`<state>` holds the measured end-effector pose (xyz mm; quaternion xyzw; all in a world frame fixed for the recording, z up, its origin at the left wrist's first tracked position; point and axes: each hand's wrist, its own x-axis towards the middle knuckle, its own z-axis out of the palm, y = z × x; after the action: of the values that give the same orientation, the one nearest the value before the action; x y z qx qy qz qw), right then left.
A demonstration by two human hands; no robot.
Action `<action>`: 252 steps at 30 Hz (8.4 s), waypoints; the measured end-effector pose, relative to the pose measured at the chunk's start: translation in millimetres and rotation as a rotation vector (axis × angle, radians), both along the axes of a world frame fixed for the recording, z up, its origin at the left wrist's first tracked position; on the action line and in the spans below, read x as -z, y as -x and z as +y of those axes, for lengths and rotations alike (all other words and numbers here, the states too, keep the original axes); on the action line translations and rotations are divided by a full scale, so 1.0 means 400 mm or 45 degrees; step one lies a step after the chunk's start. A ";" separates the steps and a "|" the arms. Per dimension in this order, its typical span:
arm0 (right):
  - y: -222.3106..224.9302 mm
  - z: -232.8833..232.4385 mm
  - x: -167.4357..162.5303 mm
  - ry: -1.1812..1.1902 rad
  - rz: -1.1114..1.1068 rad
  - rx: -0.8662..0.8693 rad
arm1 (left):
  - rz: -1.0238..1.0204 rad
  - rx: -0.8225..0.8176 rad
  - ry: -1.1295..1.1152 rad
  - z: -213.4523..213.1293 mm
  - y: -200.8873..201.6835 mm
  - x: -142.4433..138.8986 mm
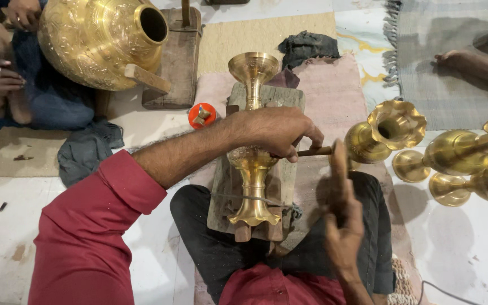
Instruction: The person sits on the floor with a brass vase clamped to a wooden board on their lap and hammers a chisel along the vase surface, engraving decorative patterns into the metal. They reposition the chisel repeatedly and strike it with a wooden mallet, working around the vase body.
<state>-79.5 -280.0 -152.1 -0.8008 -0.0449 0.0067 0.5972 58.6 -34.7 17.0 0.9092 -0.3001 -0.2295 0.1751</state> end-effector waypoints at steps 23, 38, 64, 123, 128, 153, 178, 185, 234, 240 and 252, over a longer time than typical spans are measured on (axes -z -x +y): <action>-0.047 -0.043 -0.047 0.131 0.023 -0.025 | 0.023 -0.118 -0.015 0.016 0.033 -0.007; -0.044 -0.042 -0.035 -0.089 -0.172 -0.003 | -0.025 -0.031 0.073 0.029 0.033 -0.028; -0.065 -0.049 -0.087 0.580 -0.161 -0.258 | -0.108 -0.060 0.188 0.069 0.073 -0.050; -0.117 -0.058 -0.211 -0.091 -0.243 0.019 | -0.222 -0.278 0.615 0.135 0.141 0.023; -0.120 -0.056 -0.224 0.677 -0.472 -0.167 | -0.276 -0.246 0.632 0.143 0.145 0.020; -0.155 -0.061 -0.243 0.911 -0.842 -0.253 | -0.423 -0.189 0.664 0.159 0.157 0.056; -0.109 -0.055 -0.196 0.537 -0.164 -0.330 | -0.339 -0.719 1.036 0.198 0.221 0.068; -0.100 -0.062 -0.105 0.467 -0.179 -0.311 | -0.297 -0.631 0.826 0.130 0.163 0.053; -0.177 -0.096 -0.125 -0.412 -0.088 -0.225 | -0.380 -0.409 0.188 0.010 0.148 0.006; -0.167 -0.098 -0.097 -0.259 -0.207 -0.270 | -0.303 -0.427 0.103 0.008 0.138 0.004; -0.146 -0.091 -0.086 0.295 -0.127 -0.093 | -0.182 -0.435 0.044 0.006 0.123 0.008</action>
<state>-20.9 -316.3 -117.6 -0.8616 -0.1026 -0.0064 0.4970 9.6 -32.2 13.9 0.9577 -0.1571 -0.1259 0.2054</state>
